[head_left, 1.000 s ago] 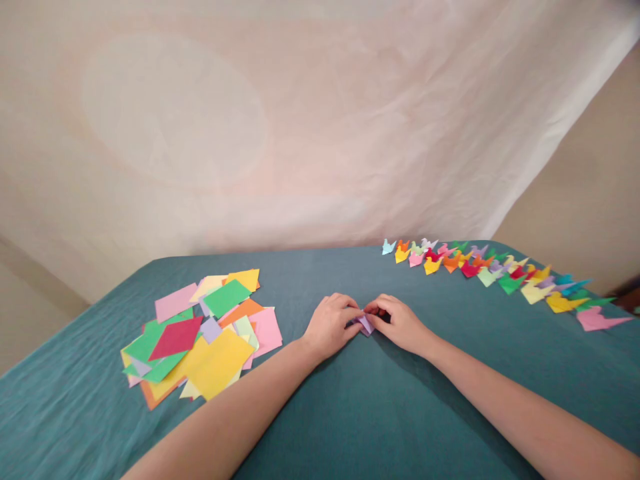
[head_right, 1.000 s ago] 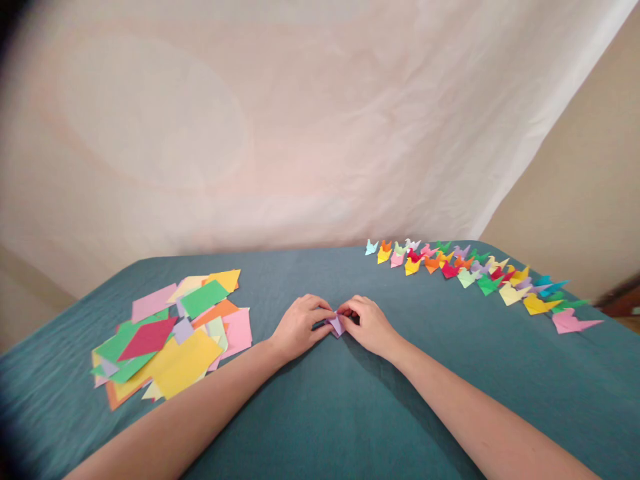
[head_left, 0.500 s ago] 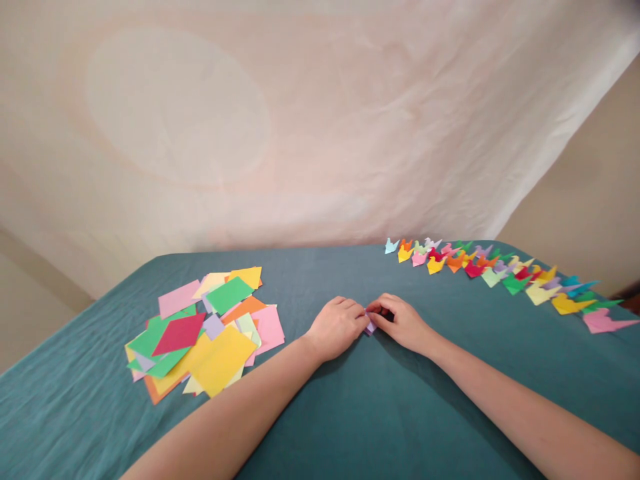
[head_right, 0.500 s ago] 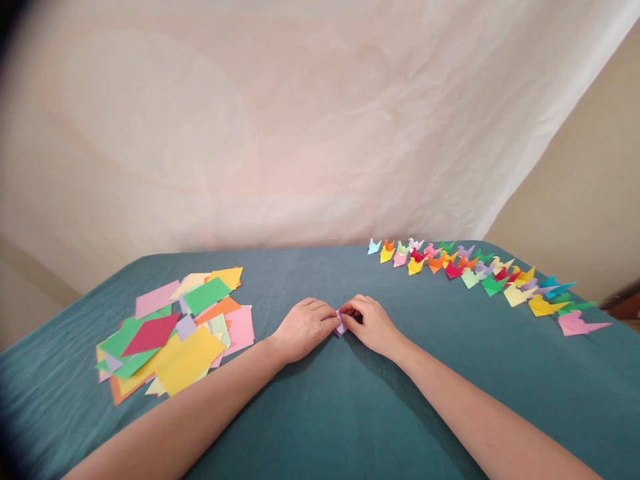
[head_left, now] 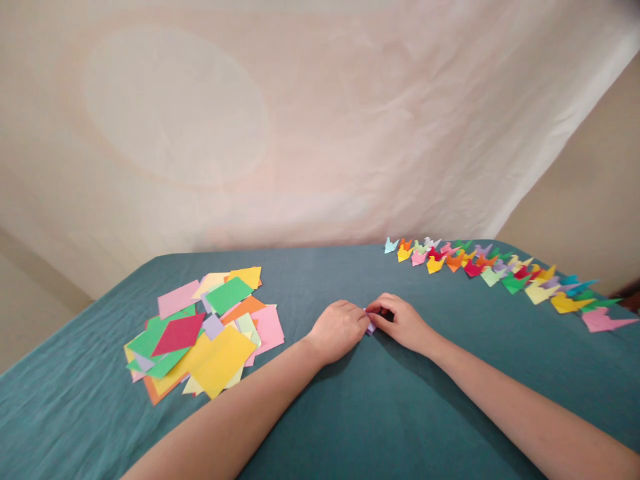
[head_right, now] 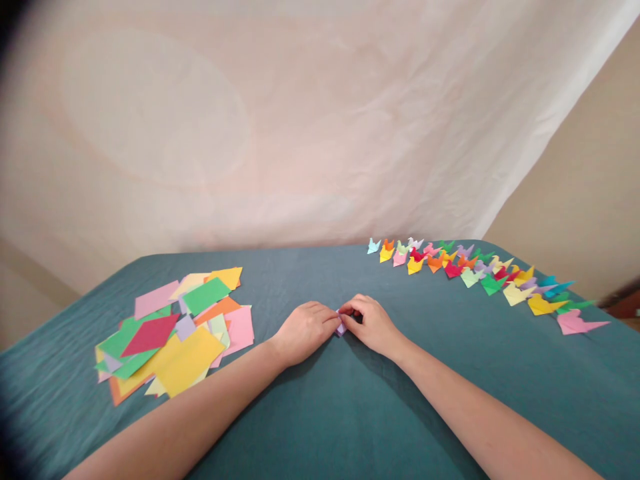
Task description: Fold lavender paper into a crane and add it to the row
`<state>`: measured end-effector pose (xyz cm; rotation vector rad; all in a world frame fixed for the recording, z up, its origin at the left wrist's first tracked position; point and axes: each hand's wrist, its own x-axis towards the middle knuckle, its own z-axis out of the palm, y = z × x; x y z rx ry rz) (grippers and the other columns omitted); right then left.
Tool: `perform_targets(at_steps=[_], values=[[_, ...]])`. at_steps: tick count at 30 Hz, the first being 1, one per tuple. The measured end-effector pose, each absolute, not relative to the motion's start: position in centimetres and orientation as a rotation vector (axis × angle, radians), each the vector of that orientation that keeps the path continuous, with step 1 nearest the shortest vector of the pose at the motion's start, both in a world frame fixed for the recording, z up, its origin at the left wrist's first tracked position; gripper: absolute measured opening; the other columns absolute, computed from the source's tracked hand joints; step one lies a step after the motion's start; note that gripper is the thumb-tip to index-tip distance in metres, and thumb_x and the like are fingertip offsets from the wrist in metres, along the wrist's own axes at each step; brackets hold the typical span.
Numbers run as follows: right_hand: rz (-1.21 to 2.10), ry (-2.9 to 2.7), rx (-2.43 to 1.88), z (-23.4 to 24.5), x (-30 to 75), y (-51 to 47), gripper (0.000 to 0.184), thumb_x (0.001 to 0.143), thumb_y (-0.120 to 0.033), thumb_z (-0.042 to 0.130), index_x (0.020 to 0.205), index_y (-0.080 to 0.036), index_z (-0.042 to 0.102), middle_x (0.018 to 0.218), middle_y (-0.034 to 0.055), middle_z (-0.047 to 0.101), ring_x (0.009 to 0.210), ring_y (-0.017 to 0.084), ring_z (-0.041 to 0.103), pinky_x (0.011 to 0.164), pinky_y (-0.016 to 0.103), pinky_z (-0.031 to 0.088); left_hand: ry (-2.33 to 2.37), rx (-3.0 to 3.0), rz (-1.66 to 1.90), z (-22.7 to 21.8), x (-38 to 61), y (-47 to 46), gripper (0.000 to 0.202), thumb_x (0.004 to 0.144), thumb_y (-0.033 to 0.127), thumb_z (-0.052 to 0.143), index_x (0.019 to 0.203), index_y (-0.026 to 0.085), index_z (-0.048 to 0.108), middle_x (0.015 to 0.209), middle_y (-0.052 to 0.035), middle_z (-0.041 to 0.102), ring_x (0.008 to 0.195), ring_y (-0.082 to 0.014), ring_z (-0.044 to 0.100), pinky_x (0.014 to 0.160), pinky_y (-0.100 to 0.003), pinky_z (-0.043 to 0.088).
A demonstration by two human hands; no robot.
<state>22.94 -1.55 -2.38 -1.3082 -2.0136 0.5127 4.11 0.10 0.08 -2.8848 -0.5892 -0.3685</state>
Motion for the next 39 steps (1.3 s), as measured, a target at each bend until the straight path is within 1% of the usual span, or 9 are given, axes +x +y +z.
perform_targets(at_steps=[3,8,10,15,19,21,26,35,39], values=[[0.518,-2.018,-1.316,-2.3,22.9,-1.6,0.009,0.079,-0.02,0.058,0.083,-0.02,0.066,0.079,0.0027,0.061,0.075,0.016,0.055,0.07,0.029,0.042,-0.628,-2.933,-0.364,0.0,3.9,0.0,0.016,0.089,0.015,0.046,0.094,0.014,0.061,0.087,-0.0068,0.064,0.086,-0.0183,0.06,0.079,-0.032,0.046],[0.523,-2.018,-1.319,-2.1,22.9,-1.7,0.012,0.081,-0.02,0.056,0.085,-0.021,0.068,0.08,0.0029,0.061,0.076,0.016,0.056,0.071,0.029,0.042,-0.669,-3.021,-0.377,0.3,3.3,-0.1,0.023,0.089,0.015,0.043,0.107,0.016,0.058,0.099,-0.0064,0.064,0.093,-0.0169,0.058,0.083,-0.03,0.045],[0.517,-2.014,-1.304,-2.1,22.9,-1.7,0.014,0.082,-0.021,0.055,0.086,-0.022,0.068,0.08,0.0029,0.062,0.077,0.016,0.056,0.072,0.03,0.042,-0.689,-3.057,-0.384,0.5,3.1,-0.1,0.024,0.088,0.015,0.043,0.107,0.017,0.058,0.101,-0.0056,0.064,0.095,-0.0168,0.058,0.084,-0.029,0.045],[0.491,-2.012,-1.278,-2.2,22.9,-1.9,0.016,0.083,-0.023,0.055,0.089,-0.023,0.07,0.083,0.0036,0.061,0.081,0.017,0.056,0.075,0.031,0.043,-0.721,-3.093,-0.417,0.6,2.8,0.0,0.024,0.086,0.014,0.042,0.103,0.017,0.06,0.101,-0.0052,0.064,0.098,-0.0172,0.056,0.086,-0.029,0.043],[0.435,-2.028,-1.286,-2.3,23.0,-2.0,0.016,0.082,-0.025,0.056,0.091,-0.024,0.07,0.085,0.0046,0.06,0.083,0.018,0.056,0.077,0.033,0.044,-0.734,-3.096,-0.436,0.4,2.7,0.2,0.03,0.08,0.012,0.047,0.106,0.018,0.06,0.108,-0.0057,0.062,0.105,-0.0192,0.052,0.09,-0.033,0.041],[0.417,-2.036,-1.288,-2.4,23.1,-2.0,0.016,0.082,-0.025,0.056,0.092,-0.024,0.07,0.085,0.0048,0.06,0.083,0.018,0.055,0.077,0.033,0.045,-0.731,-3.098,-0.431,0.2,2.6,0.3,0.033,0.079,0.011,0.047,0.109,0.019,0.059,0.112,-0.0055,0.06,0.106,-0.0196,0.051,0.091,-0.034,0.041],[0.394,-2.048,-1.291,-2.6,23.1,-1.9,0.018,0.083,-0.024,0.055,0.093,-0.024,0.069,0.086,0.0048,0.06,0.083,0.018,0.055,0.076,0.034,0.045,-0.673,-3.095,-0.422,0.1,2.4,0.6,0.034,0.082,0.01,0.047,0.112,0.022,0.058,0.115,-0.0045,0.059,0.109,-0.0192,0.049,0.094,-0.035,0.039],[0.377,-2.055,-1.293,-2.9,23.2,-1.7,0.017,0.083,-0.021,0.054,0.092,-0.022,0.068,0.087,0.0049,0.06,0.084,0.018,0.056,0.078,0.033,0.045,-0.599,-3.059,-0.419,-0.1,2.4,0.7,0.03,0.087,0.014,0.046,0.114,0.023,0.057,0.114,-0.0066,0.057,0.109,-0.0187,0.048,0.093,-0.035,0.039],[0.392,-2.053,-1.289,-2.8,23.1,-1.7,0.017,0.082,-0.02,0.054,0.092,-0.022,0.068,0.086,0.005,0.06,0.083,0.018,0.056,0.078,0.033,0.045,-0.582,-3.03,-0.393,0.0,2.4,0.6,0.03,0.088,0.016,0.046,0.116,0.023,0.056,0.113,-0.0078,0.056,0.111,-0.0198,0.047,0.093,-0.036,0.038]])
